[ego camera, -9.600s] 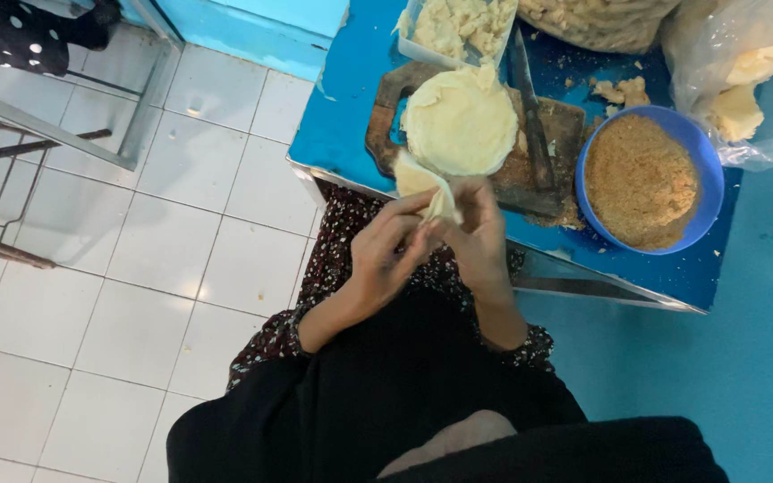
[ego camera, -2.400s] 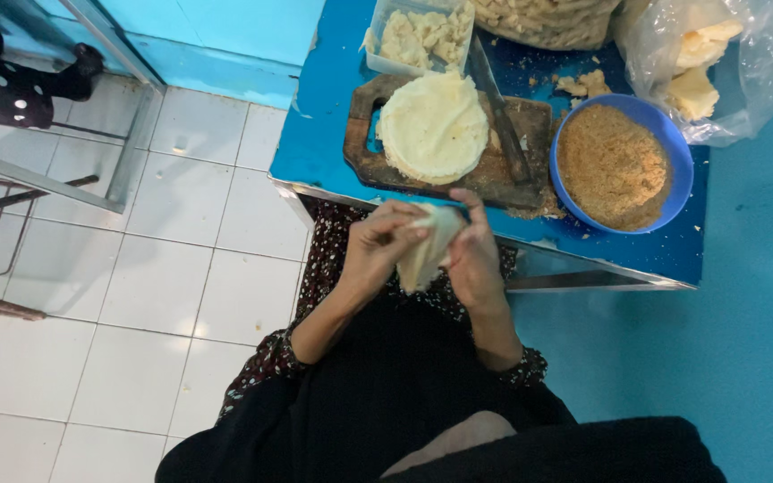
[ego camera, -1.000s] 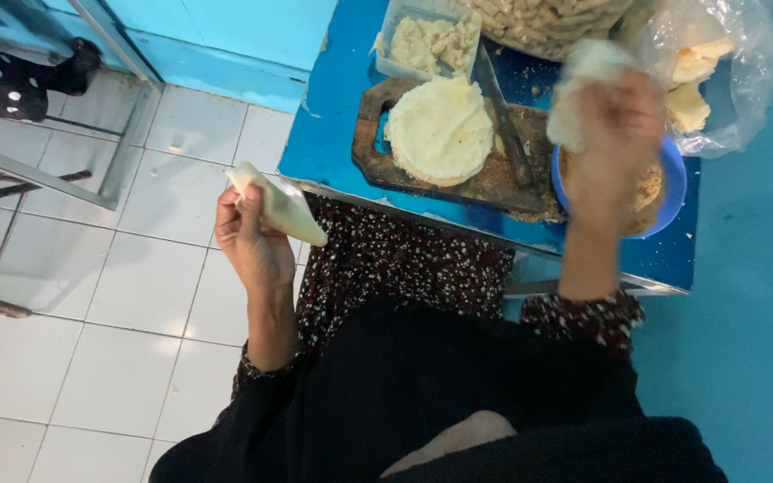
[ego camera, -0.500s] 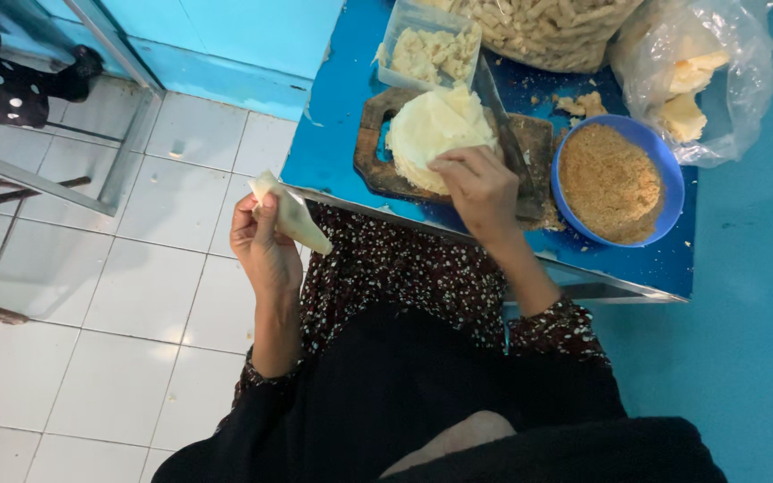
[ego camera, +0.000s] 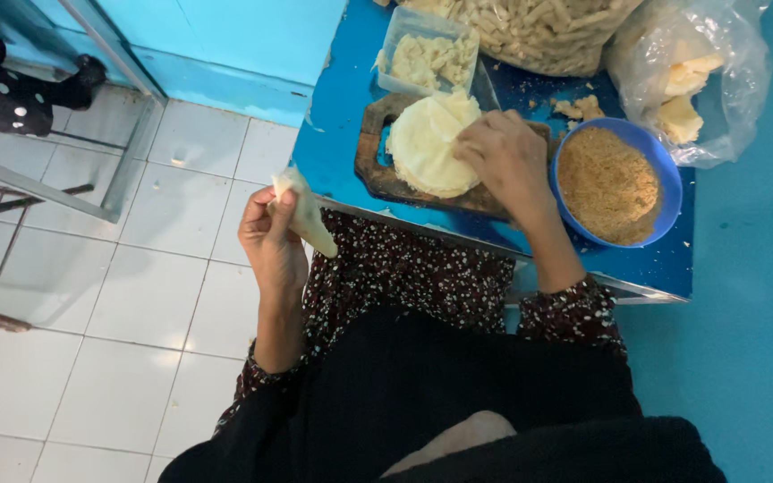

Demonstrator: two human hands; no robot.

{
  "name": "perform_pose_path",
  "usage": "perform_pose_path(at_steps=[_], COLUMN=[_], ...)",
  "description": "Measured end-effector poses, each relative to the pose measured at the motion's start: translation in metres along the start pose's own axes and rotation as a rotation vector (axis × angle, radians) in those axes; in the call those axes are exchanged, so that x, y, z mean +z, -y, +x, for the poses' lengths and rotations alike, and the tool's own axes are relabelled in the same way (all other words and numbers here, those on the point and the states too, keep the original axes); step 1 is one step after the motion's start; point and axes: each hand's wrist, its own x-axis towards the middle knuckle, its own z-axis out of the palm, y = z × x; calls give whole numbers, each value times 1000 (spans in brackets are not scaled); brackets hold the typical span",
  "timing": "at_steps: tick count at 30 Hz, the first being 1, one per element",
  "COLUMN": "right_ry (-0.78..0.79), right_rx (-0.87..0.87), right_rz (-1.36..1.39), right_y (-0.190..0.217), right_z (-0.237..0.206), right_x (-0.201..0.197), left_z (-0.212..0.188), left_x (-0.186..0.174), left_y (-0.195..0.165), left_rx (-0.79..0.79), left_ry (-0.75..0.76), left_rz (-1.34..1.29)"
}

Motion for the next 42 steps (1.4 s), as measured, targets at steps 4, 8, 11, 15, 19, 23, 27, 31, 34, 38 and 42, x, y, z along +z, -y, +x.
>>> perform_pose_path(at_steps=[4, 8, 11, 15, 19, 23, 27, 31, 34, 38, 42], right_ry=[29, 54, 54, 115, 153, 24, 27, -1, 206, 550, 266], right_rx=[54, 16, 9, 168, 314, 176, 225, 215, 142, 277, 397], right_rz=[-19, -17, -34, 101, 192, -14, -57, -1, 808, 1653, 1693], right_y=[-10, -15, -16, -24, -38, -46, -46, -32, -9, 26, 23], right_z=[8, 8, 8, 17, 27, 32, 39, 38, 31, 5, -16], right_x=[13, 19, 19, 16, 16, 24, 27, 9, -7, -9, -4], left_z=[-5, -4, -3, -4, -2, 4, 11, 18, 30, 37, 45], left_x=[4, 1, -1, -1, 0, 6, 19, 41, 64, 103, 110], left_y=[0, -3, -3, -1, -3, -6, -10, -18, -20, 1, 15], left_rx=[-47, -30, -11, -38, -36, -31, -59, -133, -380, -459, -466], left_ry=[18, 33, 27, 15, 14, 19, 20, 117, 340, 516, 489], left_rz=[13, 27, 27, 32, 12, -6, 3, 47, 0, 29, 80])
